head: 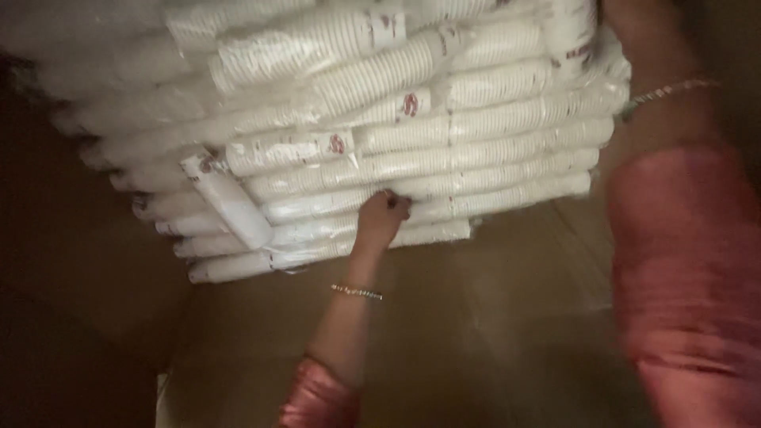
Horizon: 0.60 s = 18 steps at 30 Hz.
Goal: The person places paper cup labels into a machine feeder and then organizes sleeves of packaged paper cups inside a large cardboard box.
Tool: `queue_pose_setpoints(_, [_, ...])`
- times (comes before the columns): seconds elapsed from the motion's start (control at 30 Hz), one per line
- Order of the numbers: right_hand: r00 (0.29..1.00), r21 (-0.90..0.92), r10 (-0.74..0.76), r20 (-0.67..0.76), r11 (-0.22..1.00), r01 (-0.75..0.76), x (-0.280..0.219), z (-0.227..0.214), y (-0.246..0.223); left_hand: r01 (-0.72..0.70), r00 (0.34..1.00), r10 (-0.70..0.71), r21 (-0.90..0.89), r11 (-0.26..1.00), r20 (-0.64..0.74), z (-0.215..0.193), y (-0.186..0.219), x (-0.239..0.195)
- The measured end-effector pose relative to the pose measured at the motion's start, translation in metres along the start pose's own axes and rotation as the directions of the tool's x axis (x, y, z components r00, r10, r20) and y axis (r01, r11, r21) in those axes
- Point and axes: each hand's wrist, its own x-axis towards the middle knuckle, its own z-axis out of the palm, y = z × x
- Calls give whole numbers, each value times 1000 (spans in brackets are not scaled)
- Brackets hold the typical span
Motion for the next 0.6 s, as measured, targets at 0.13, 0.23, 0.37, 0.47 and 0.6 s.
queue_pose_setpoints(0.13, [993,86,-54,-102,994,63,-51,-15,-40,-354,926,375,250,901,-39,-31,61,-18])
queue_pose_setpoints(0.23, [901,-57,-318,-296,947,315,-73,17,-45,-558,750,642,369,743,-157,-63,127,-34])
queue_pose_setpoints(0.37, [965,429,-242,-104,864,263,-107,51,-101,-537,522,852,790,296,36,-63,128,7])
queue_pose_setpoints(0.47, [971,196,-230,-69,951,240,-117,68,-65,-286,468,875,958,22,119,-71,120,32])
queue_pose_setpoints(0.6, [989,621,36,146,774,-120,-176,48,-48,-332,827,556,873,359,86,-74,147,23])
